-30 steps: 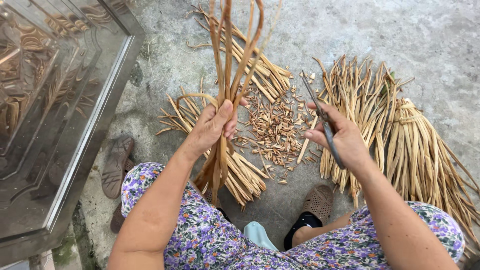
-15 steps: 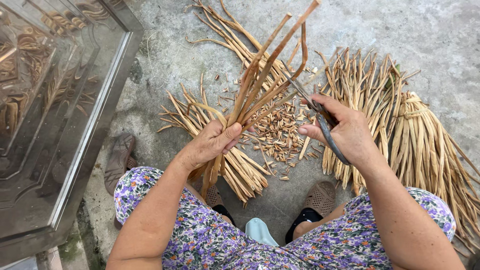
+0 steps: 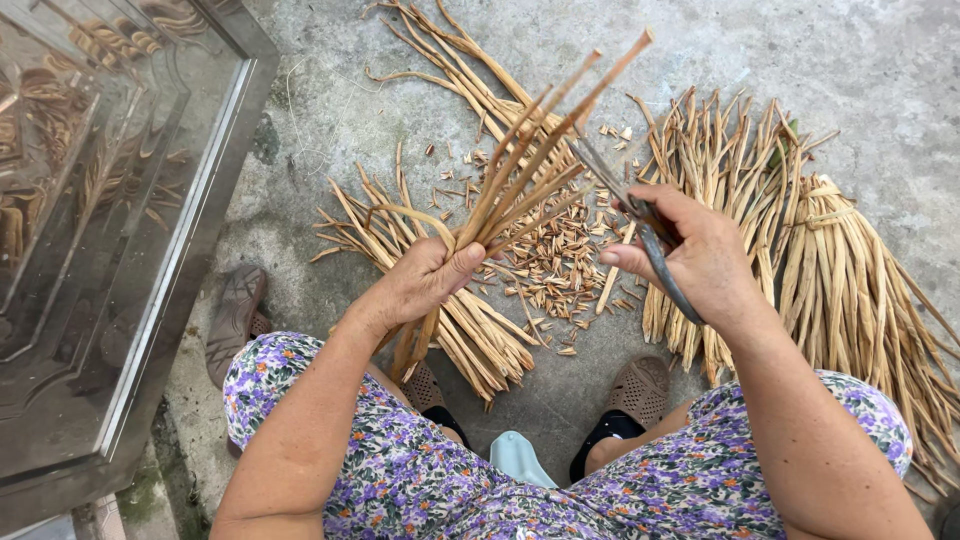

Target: The person sits on a low stool and uses shears to trim the ends of dried sticks. They hold a bundle of sticks in one hand and cut the tips with the shears in the other, dropping the trimmed pieces onto the floor.

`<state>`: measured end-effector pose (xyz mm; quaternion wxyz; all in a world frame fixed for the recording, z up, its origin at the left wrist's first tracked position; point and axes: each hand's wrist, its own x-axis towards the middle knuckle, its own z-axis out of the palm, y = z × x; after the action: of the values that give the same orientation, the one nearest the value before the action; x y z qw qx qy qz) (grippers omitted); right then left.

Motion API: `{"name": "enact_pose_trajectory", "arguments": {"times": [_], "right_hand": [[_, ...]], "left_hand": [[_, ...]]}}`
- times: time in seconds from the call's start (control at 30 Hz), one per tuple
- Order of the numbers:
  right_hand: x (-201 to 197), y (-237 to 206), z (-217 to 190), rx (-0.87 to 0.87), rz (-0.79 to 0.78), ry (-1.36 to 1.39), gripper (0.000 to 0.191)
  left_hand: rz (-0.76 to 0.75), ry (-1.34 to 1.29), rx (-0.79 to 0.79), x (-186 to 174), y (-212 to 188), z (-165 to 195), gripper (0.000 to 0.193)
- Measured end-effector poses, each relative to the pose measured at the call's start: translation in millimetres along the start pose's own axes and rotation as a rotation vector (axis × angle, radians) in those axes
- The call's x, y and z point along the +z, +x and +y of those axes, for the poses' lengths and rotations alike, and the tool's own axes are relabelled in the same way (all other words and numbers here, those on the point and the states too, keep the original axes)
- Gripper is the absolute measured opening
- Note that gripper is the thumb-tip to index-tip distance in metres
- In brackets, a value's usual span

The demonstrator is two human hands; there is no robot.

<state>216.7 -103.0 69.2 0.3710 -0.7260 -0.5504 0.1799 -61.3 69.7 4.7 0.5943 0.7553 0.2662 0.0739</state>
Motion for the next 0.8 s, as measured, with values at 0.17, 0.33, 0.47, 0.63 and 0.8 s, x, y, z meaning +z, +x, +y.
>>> {"name": "enact_pose_trajectory", "arguments": {"times": [0.17, 0.33, 0.47, 0.63, 0.8], "right_hand": [[2.6, -2.1, 0.2, 0.038, 0.020, -0.064, 0.064], [1.7, -5.0, 3.1, 0.071, -0.017, 0.043, 0.053], [-1.8, -5.5, -0.6, 0.173, 0.013, 0.040, 0.054], [-5.0, -8.4, -8.7, 0.208, -0.128, -0.076, 0.066], [1.6, -6.8, -5.2, 0.151, -0.108, -0.103, 0.065]], "left_hand": [[0.007, 0.180, 0.066, 4.9, 3.3, -7.1, 0.063], [0.046, 0.226, 0.012, 1.2, 5.0, -8.0, 0.064], [0.083, 0.265, -0.146, -3.1, 4.0, -5.0, 0.063], [0.179, 0.270, 0.109, 0.7, -0.3, 4.1, 0.052], [0.167, 0.526, 0.045, 10.3, -0.8, 18.4, 0.044]]}}
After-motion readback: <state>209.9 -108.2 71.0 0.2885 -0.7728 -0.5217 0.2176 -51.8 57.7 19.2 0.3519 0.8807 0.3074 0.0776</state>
